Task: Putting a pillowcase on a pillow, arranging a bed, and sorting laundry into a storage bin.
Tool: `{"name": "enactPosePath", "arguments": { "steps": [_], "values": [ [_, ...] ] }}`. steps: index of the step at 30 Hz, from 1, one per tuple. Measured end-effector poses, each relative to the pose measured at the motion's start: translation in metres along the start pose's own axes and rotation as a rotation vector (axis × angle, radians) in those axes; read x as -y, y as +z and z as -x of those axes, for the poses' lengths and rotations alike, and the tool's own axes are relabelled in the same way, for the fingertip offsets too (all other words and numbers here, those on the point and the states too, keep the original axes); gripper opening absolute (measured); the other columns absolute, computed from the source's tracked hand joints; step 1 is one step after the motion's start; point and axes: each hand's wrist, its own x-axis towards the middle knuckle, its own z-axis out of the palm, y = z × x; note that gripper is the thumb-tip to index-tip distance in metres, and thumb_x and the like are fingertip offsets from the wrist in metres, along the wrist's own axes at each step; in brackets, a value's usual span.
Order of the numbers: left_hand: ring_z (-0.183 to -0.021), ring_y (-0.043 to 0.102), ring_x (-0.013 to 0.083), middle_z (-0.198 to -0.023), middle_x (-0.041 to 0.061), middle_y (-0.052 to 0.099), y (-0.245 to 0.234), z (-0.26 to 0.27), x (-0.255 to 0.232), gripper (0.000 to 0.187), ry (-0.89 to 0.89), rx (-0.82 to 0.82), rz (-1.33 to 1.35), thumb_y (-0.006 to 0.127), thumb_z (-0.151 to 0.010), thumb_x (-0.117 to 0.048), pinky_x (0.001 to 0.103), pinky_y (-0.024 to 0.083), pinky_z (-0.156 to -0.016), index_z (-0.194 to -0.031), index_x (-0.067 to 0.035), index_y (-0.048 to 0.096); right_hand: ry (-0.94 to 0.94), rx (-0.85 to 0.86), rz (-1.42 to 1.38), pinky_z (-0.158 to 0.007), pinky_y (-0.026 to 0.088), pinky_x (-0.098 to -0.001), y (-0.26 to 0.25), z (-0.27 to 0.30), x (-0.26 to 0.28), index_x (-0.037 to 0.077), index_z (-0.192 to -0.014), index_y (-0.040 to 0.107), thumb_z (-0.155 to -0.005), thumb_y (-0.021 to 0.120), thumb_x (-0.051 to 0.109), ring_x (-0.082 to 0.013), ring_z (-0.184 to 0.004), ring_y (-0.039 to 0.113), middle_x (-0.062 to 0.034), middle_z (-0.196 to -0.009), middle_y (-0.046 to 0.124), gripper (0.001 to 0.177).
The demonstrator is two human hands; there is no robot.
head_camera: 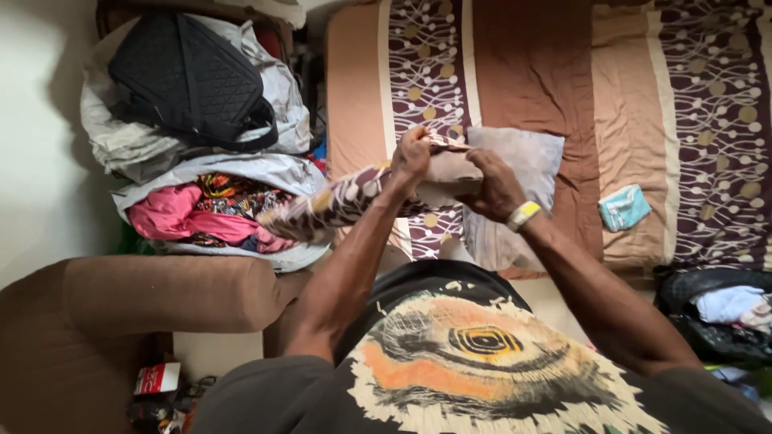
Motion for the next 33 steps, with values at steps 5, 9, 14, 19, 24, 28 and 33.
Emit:
{"name": "enactPosePath", "arguments": {
  "steps": [5, 9, 14, 19, 24, 28, 33],
  "values": [
    [-0.069, 0.062, 0.0244, -0.081, 0.010, 0.065, 0.004, 0.008, -0.003, 0.029, 0.055, 0.015, -0.226, 0.036, -0.092, -0.017, 0.041, 0.056, -0.062, -0.093, -0.007, 0.063, -0.041, -0.008, 0.008, -0.087, 0.055, -0.0455, 0.016, -0.011, 0.027, -0.003, -0.112, 0.062, -0.073, 0.081, 0.014, -0.0387, -0.098, 0.065, -0.0213, -0.104, 0.068, 0.046],
    [-0.079, 0.068, 0.0327, -0.085, 0.016, 0.071, 0.011, 0.033, -0.029, 0.028, 0.100, -0.051, -0.345, 0.043, -0.085, -0.021, 0.048, 0.053, -0.074, -0.091, -0.009, 0.067, 0.242, 0.317, 0.230, -0.091, 0.055, -0.0425, 0.042, -0.021, 0.032, 0.007, -0.107, 0.069, -0.085, 0.068, 0.026, -0.0321, -0.097, 0.069, -0.0160, -0.101, 0.073, 0.029],
    [-0.083, 0.070, 0.0365, -0.089, 0.019, 0.073, 0.034, 0.039, -0.038, 0.030, 0.111, 0.007, -0.370, 0.040, -0.083, -0.020, 0.049, 0.052, -0.077, -0.091, -0.008, 0.067, 0.272, 0.272, 0.458, -0.093, 0.052, -0.0458, 0.094, -0.019, -0.024, 0.010, -0.116, 0.061, -0.091, 0.067, 0.039, -0.0311, -0.106, 0.064, -0.0154, -0.111, 0.068, 0.039],
    [-0.082, 0.066, 0.0327, -0.089, 0.016, 0.070, 0.029, 0.023, -0.044, 0.031, 0.285, 0.076, -0.360, 0.042, -0.082, -0.021, 0.048, 0.050, -0.080, -0.096, -0.010, 0.068, 0.069, 0.120, 0.524, -0.095, 0.050, -0.0482, 0.081, -0.021, -0.033, 0.008, -0.128, 0.055, -0.087, 0.068, 0.030, -0.0334, -0.111, 0.060, -0.0186, -0.120, 0.065, 0.048],
    [-0.072, 0.054, 0.0287, -0.076, 0.015, 0.056, 0.016, 0.010, -0.051, 0.020, 0.900, -0.043, -0.594, 0.058, -0.082, -0.013, 0.042, 0.047, -0.061, -0.095, 0.001, 0.062, 0.234, -0.074, -0.031, -0.081, 0.058, -0.0433, 0.024, -0.048, 0.018, -0.001, -0.116, 0.061, -0.092, 0.069, 0.029, -0.0305, -0.087, 0.070, -0.0177, -0.101, 0.071, 0.039],
    [-0.074, 0.057, 0.0261, -0.077, 0.010, 0.062, -0.003, 0.005, -0.066, 0.017, 0.794, -0.031, -0.718, 0.060, -0.073, -0.007, 0.041, 0.050, -0.065, -0.088, -0.006, 0.067, 0.241, -0.133, 0.009, -0.069, 0.056, -0.0450, 0.005, -0.050, 0.022, 0.000, -0.115, 0.067, -0.088, 0.068, 0.023, -0.0336, -0.074, 0.069, -0.0198, -0.089, 0.072, 0.035],
    [-0.081, 0.064, 0.0245, -0.094, 0.015, 0.066, -0.006, 0.013, -0.033, 0.015, 0.907, -0.095, -0.585, 0.068, -0.092, -0.016, 0.037, 0.058, -0.070, -0.102, -0.004, 0.068, 0.410, -0.124, 0.077, -0.069, 0.056, -0.0467, 0.005, -0.038, 0.024, 0.002, -0.099, 0.074, -0.079, 0.068, 0.023, -0.0361, -0.068, 0.069, -0.0228, -0.079, 0.070, 0.029]
  ]
}}
